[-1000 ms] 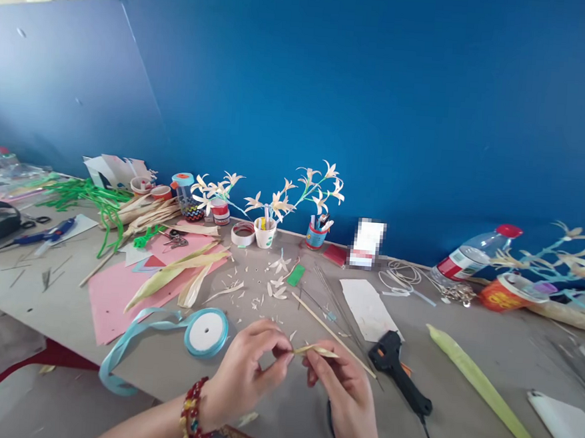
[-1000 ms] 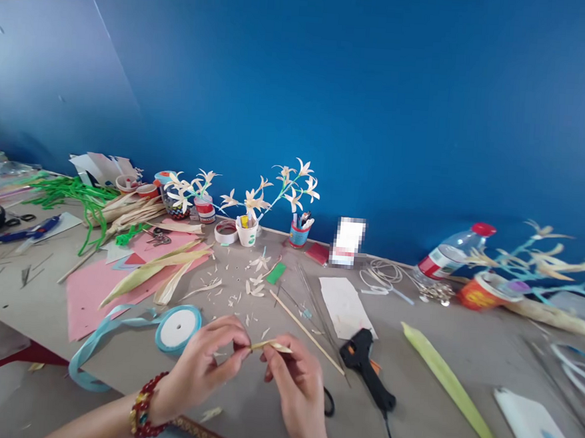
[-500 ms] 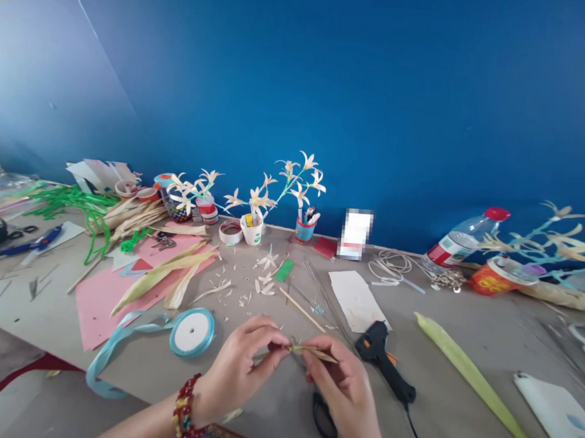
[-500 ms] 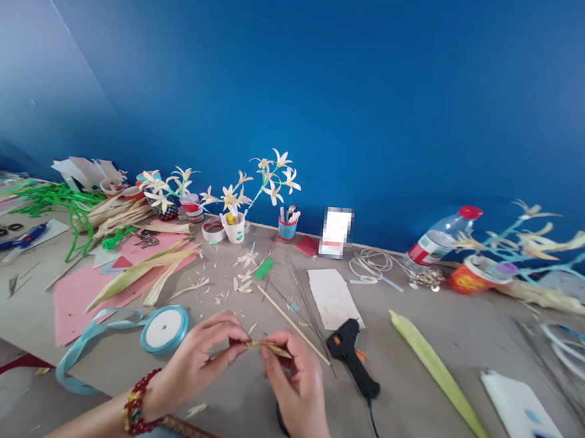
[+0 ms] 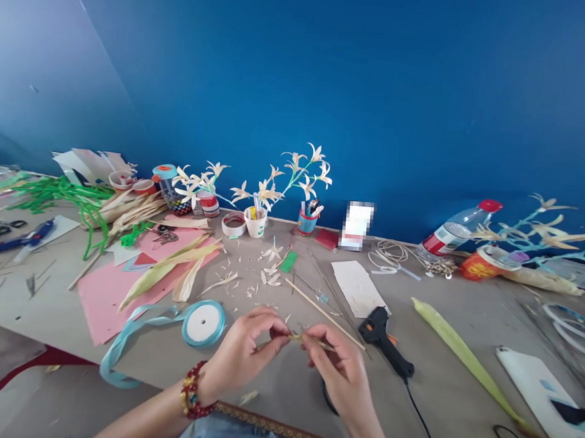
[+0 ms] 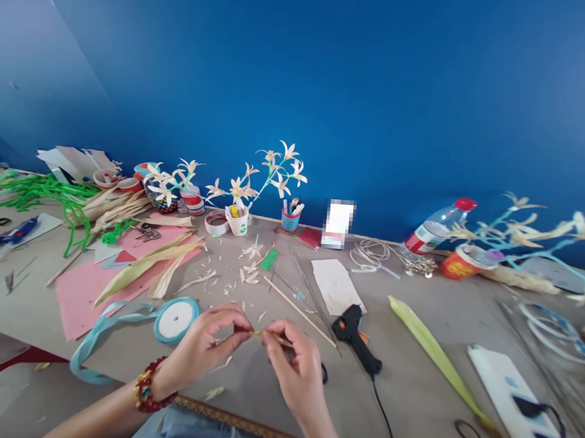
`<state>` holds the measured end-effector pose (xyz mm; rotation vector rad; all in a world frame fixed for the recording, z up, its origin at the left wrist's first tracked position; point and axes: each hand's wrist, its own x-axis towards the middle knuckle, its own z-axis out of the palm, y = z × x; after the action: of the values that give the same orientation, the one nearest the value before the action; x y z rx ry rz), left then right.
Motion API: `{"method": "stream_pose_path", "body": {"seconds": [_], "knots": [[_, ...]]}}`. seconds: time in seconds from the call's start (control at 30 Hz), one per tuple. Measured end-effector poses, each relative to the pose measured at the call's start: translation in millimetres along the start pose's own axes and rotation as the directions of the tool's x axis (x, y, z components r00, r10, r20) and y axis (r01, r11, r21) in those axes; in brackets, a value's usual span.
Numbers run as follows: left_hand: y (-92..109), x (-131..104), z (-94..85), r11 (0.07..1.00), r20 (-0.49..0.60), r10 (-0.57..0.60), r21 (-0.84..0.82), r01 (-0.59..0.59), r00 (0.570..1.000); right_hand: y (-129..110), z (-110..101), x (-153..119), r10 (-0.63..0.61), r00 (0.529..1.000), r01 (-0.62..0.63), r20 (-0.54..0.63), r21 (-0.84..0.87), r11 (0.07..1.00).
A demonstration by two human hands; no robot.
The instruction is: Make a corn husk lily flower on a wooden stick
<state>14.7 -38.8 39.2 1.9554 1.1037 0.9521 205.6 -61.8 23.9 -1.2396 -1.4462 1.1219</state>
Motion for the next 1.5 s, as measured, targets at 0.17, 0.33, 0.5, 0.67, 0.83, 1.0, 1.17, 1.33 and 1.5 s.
{"method": "stream_pose_path", "body": {"seconds": [0.17,0.33,0.5,0.67,0.83,1.0,1.17,1.33,1.5], "knots": [[-4.0,-2.9,-12.5,0.999,-0.041,-0.045,-0.011,0.045,0.998,10.5,-10.6,-1.9,-0.013,0.999,0.02,0.039,-0.189,0.982],[-15.3,-3.2,-27.7,0.994,-0.002,-0.106,-0.013,0.106,0.994,36.6,-48.1,-21.4,-0.153,0.988,0.109,-0.014,-0.636,0.764],[-24.4,1.9,-35.0,0.994,0.023,-0.108,0.007,0.108,0.994,55.1,-67.5,-40.1,-0.188,0.978,0.175,0.086,-0.827,0.535],[-24.9,10.1,-38.7,0.996,0.026,-0.094,0.0,0.094,0.995,46.9,-62.8,-39.2,-0.075,0.985,0.174,0.157,-0.854,0.49],[-29.1,16.3,-43.5,0.996,0.058,-0.085,-0.031,0.087,0.995,41.0,-63.0,-38.2,0.059,0.994,0.056,0.097,-0.868,0.493],[-32.5,20.3,-45.5,0.994,0.104,-0.053,-0.091,0.063,0.993,42.4,-76.2,-42.0,0.325,0.944,-0.216,0.059,-0.634,0.743],[-30.4,22.7,-45.7,0.988,0.14,-0.046,-0.141,0.066,0.989,52.0,-74.9,-52.1,0.488,0.848,-0.489,0.207,-0.052,0.871],[-25.4,25.7,-45.1,0.984,0.148,0.021,-0.177,0.005,0.989,35.0,-59.5,-56.5,0.393,0.88,-0.425,0.267,0.074,0.902],[-17.5,26.9,-42.2,0.977,0.208,0.091,-0.206,-0.047,0.974,8.2,-54.1,-44.7,0.38,0.812,-0.399,0.443,-0.053,0.915]]}}
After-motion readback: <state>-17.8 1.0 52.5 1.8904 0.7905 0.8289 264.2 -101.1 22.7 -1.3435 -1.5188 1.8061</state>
